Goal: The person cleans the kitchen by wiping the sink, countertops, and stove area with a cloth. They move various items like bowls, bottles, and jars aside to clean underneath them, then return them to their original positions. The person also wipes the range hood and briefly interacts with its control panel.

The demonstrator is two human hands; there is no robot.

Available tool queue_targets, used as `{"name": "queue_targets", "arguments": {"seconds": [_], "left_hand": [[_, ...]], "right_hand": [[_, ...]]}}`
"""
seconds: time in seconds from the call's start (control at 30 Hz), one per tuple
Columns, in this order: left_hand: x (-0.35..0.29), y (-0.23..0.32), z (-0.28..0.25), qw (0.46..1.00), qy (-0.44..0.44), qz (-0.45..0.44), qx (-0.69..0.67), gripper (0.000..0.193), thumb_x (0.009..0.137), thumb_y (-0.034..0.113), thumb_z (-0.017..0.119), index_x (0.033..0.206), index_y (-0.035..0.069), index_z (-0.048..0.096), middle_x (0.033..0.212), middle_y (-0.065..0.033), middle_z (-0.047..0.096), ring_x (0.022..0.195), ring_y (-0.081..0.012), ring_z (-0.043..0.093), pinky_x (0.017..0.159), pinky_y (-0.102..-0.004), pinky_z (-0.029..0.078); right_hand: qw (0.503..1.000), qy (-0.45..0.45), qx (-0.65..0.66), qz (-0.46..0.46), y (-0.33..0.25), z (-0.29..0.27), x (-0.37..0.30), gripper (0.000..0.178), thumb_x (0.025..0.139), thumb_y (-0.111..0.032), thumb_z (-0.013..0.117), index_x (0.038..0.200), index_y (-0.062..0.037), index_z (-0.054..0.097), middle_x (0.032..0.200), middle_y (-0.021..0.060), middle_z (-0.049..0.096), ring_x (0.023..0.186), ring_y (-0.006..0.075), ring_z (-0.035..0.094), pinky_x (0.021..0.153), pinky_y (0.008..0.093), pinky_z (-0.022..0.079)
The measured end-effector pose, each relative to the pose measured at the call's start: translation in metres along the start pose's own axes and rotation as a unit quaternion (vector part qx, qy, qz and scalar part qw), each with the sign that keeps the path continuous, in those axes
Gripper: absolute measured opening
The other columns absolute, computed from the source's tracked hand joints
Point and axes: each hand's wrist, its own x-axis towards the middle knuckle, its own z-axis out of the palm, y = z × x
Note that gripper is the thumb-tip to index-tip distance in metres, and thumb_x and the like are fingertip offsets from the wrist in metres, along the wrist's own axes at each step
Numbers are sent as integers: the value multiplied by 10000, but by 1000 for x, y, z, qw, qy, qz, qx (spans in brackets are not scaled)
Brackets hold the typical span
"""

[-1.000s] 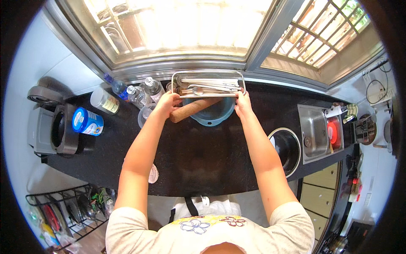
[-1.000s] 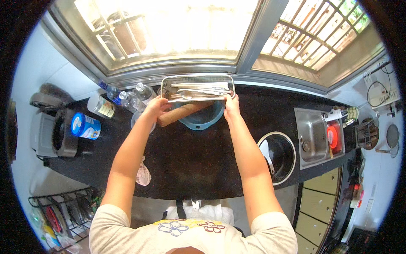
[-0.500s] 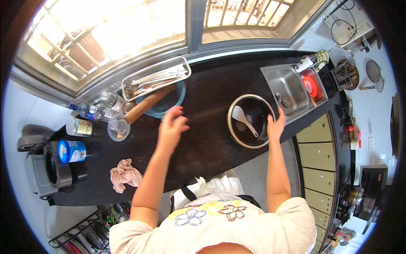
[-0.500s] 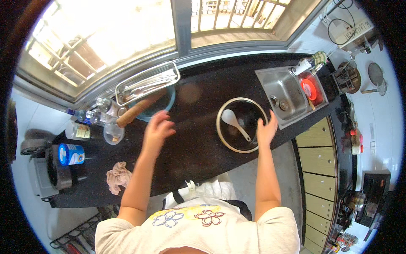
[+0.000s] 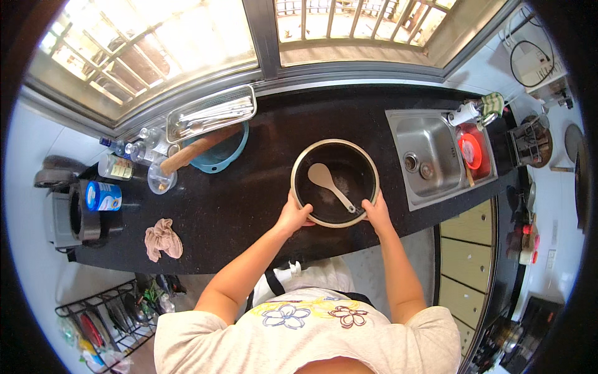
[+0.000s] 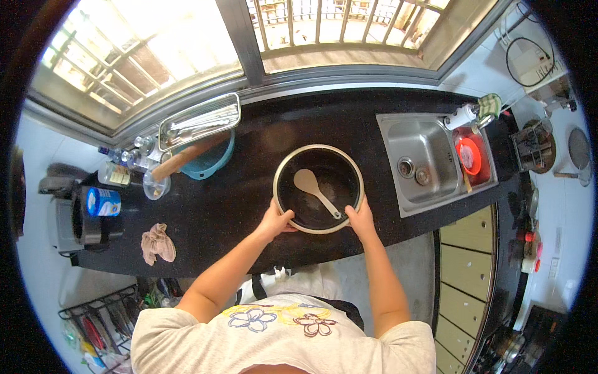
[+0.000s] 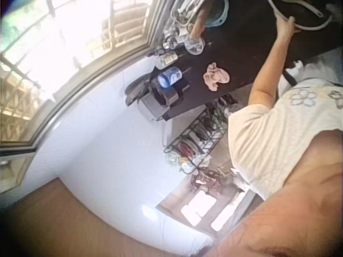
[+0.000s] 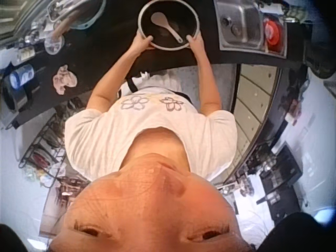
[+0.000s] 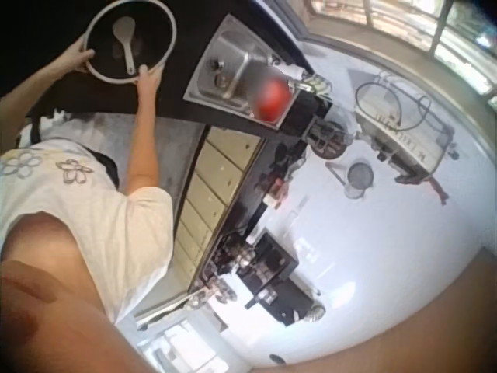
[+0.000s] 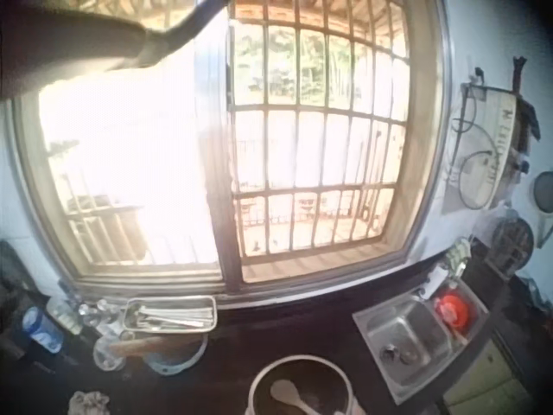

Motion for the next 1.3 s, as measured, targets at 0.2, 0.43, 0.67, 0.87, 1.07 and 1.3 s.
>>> {"name": "queue_targets", "arguments": {"seconds": [0.2,0.43,0.67,0.87,1.07,1.3], "left_hand": [[37,44,-25,998,60,28,6,713,907,22,537,1504,82,152,1307,-248,501,987,-358,694,728,-424,664],[103,83,-58,995,86,40,-5,713,868,61,579,1487,75,225,1305,-209,513,978,-354,687,655,-441,663],[153,78,-90,989,98,112,19,640,880,256,707,1368,-7,385,1146,-221,621,826,-329,718,575,-419,650],[44,-20,-110,930,170,274,176,613,908,374,719,1395,74,497,1182,-164,595,827,-237,653,702,-347,546],[-142,-108,-288,744,509,327,283,240,807,117,658,1045,88,679,1035,-133,630,1054,-342,573,929,-458,417],[-186,-194,-489,757,455,189,429,417,949,117,545,1363,74,550,1425,-192,515,1356,-426,433,1130,-498,337]], "right_hand": [[998,-51,23,-10,-44,37,79,652,857,-140,576,1466,-41,366,1219,178,588,1002,274,667,761,388,599],[995,-82,47,12,-91,69,153,636,857,-129,547,1458,-98,342,1230,167,551,977,307,678,703,455,644],[992,-105,22,61,-99,84,207,611,896,-224,576,1434,-65,334,1269,188,523,1027,345,655,729,517,623],[989,116,87,-41,-59,104,118,417,1025,-408,471,1275,-77,515,1146,88,577,880,221,587,747,314,494],[955,-62,-104,-269,-29,227,-39,257,918,-77,597,1173,-48,600,1026,45,555,853,135,535,746,289,478],[804,-339,-157,-463,-94,508,-163,289,701,-41,682,990,-61,690,1120,144,650,1076,367,602,911,430,506]]}}
